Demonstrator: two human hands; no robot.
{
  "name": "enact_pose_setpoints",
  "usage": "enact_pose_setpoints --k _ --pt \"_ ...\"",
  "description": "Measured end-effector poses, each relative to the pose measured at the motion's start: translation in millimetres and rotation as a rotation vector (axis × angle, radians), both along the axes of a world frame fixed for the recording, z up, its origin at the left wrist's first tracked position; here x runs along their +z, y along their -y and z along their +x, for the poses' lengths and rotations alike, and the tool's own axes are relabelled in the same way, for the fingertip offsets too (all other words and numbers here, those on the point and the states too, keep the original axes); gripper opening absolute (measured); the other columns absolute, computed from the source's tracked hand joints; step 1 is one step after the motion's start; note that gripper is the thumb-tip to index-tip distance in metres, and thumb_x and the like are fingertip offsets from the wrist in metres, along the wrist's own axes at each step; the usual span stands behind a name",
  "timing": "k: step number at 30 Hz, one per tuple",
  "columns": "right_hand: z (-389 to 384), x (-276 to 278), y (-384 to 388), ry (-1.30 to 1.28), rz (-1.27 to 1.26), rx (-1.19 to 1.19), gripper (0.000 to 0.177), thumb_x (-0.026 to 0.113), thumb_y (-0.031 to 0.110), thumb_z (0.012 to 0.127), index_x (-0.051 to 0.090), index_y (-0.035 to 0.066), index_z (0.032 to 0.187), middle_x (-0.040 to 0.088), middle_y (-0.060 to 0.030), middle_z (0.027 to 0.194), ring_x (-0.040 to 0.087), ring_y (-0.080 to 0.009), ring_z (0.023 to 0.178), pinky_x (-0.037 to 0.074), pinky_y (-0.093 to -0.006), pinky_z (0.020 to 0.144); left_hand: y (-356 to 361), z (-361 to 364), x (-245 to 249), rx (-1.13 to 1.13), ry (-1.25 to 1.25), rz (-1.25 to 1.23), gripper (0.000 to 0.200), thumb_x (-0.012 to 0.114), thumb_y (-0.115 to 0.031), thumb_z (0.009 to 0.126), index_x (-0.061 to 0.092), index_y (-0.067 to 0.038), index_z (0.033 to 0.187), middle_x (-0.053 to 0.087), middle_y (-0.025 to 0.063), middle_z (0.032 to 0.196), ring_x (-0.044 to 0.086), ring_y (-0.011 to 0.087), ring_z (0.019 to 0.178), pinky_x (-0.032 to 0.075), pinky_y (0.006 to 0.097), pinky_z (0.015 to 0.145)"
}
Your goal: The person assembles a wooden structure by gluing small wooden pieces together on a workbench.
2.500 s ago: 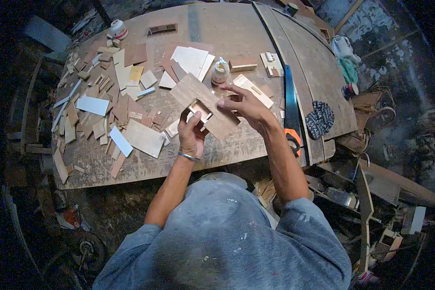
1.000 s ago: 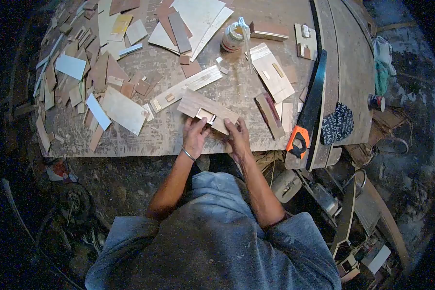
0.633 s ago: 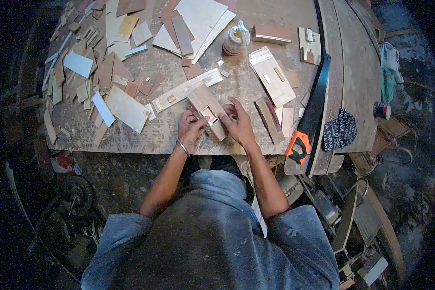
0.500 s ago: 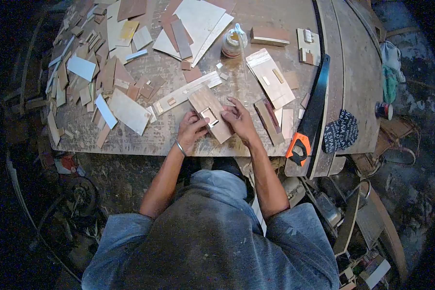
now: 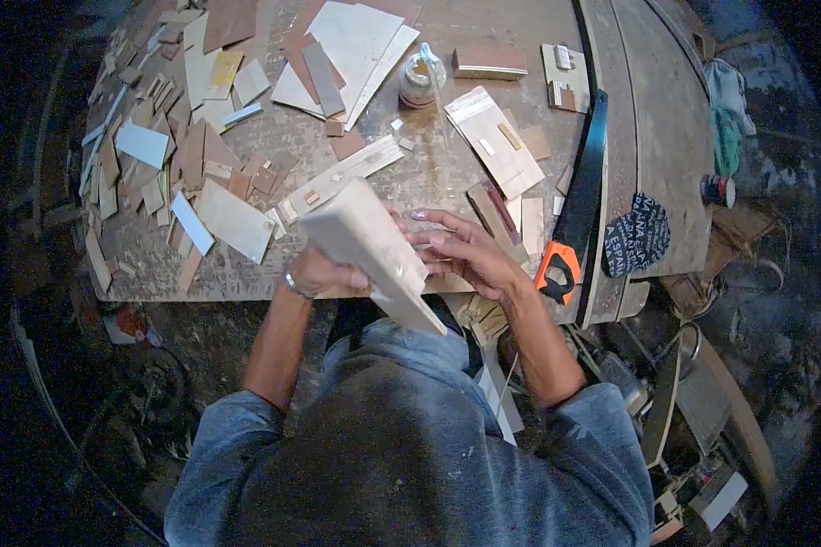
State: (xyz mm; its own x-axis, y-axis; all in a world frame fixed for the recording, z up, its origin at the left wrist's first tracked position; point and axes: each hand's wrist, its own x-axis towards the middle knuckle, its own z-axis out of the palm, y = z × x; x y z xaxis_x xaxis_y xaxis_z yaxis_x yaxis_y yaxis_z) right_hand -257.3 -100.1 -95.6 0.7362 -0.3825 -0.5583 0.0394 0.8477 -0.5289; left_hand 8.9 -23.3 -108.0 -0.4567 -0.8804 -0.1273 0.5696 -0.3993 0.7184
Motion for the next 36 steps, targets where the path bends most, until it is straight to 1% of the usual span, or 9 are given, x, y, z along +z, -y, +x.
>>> enact_pose_setpoints --k 1,5,8,13,16,20,22,29,36 --pt "1 12 2 0.009 -0.093 0.019 0.064 0.069 0.019 0.097 0.039 0.004 0.152 0.062 -0.0149 0.135 0.064 -0.023 0.116 0.053 -0.0347 0.096 0 3 17 0.072 0.239 -0.242 0.08 0.084 -0.017 0.079 0.044 -0.002 0.147 0.058 0.0192 0.138 0.055 0.0329 0.132 0.044 0.0499 0.112" --pt "0 56 9 -0.025 -0.426 -0.005 0.061 0.069 0.017 0.096 0.043 0.002 0.149 0.062 -0.0154 0.134 0.064 -0.0222 0.116 0.051 -0.0364 0.099 14 22 69 0.146 0.267 -0.406 0.084 0.093 -0.013 0.064 0.052 -0.002 0.136 0.061 0.0156 0.131 0.06 0.0284 0.124 0.048 0.0426 0.107" --pt "1 74 14 -0.13 -0.671 -0.131 0.051 0.068 0.015 0.096 0.053 -0.001 0.141 0.066 -0.0136 0.128 0.067 -0.0188 0.108 0.051 -0.0303 0.093 18 24 114 0.28 0.517 -0.787 0.08 0.091 -0.01 0.064 0.052 -0.006 0.134 0.059 0.0183 0.129 0.059 0.034 0.124 0.048 0.0467 0.104" --pt "-1 109 -5 -0.404 -0.49 -0.257 0.035 0.064 0.021 0.1 0.063 -0.001 0.127 0.07 -0.0074 0.109 0.067 -0.0133 0.092 0.052 -0.0266 0.078 23 18 127 0.389 0.833 -1.059 0.076 0.088 -0.005 0.066 0.053 -0.012 0.133 0.056 0.0175 0.131 0.058 0.0384 0.124 0.05 0.0483 0.102" --pt "-4 93 -39 -0.229 -0.139 -0.434 0.031 0.065 0.027 0.101 0.066 0.001 0.118 0.069 -0.0042 0.099 0.067 -0.0127 0.087 0.053 -0.0265 0.071 24 11 102 0.387 0.988 -1.176 0.074 0.086 -0.003 0.067 0.053 -0.014 0.132 0.055 0.0157 0.13 0.058 0.0389 0.123 0.052 0.0475 0.1" --pt "-3 46 -51 -0.275 -0.054 -0.523 0.026 0.067 0.022 0.098 0.067 0.002 0.114 0.071 -0.0046 0.098 0.066 -0.0111 0.085 0.052 -0.0244 0.071 22 -1 39 0.347 1.088 -1.344 0.062 0.082 -0.004 0.074 0.055 -0.017 0.128 0.055 0.0134 0.129 0.058 0.037 0.123 0.053 0.0466 0.1" --pt "4 32 -52 -0.375 -0.089 -0.501 0.025 0.07 0.018 0.096 0.066 0.001 0.114 0.071 -0.0048 0.097 0.066 -0.0108 0.083 0.052 -0.0234 0.071 18 -3 8 0.337 1.152 -1.446 0.048 0.079 -0.009 0.081 0.057 -0.02 0.122 0.055 0.0115 0.129 0.058 0.0337 0.123 0.052 0.0466 0.104" --pt "12 -80 -50 -0.495 -0.17 -0.454 0.036 0.077 0.006 0.089 0.062 -0.001 0.121 0.072 -0.0055 0.095 0.068 -0.0105 0.085 0.055 -0.0251 0.078 9 3 -116 0.322 1.352 -1.695 0.044 0.077 -0.025 0.087 0.052 -0.029 0.123 0.056 0.0021 0.131 0.054 0.023 0.127 0.042 0.046 0.112" --pt "23 -144 -48 -0.472 -0.194 -0.6 0.037 0.078 0.003 0.088 0.06 -0.001 0.12 0.071 -0.0049 0.095 0.066 -0.0099 0.085 0.054 -0.023 0.078 23 3 -172 0.358 1.587 -1.691 0.046 0.071 -0.033 0.091 0.048 -0.032 0.132 0.054 -0.002 0.131 0.046 0.0213 0.13 0.037 0.0464 0.109"
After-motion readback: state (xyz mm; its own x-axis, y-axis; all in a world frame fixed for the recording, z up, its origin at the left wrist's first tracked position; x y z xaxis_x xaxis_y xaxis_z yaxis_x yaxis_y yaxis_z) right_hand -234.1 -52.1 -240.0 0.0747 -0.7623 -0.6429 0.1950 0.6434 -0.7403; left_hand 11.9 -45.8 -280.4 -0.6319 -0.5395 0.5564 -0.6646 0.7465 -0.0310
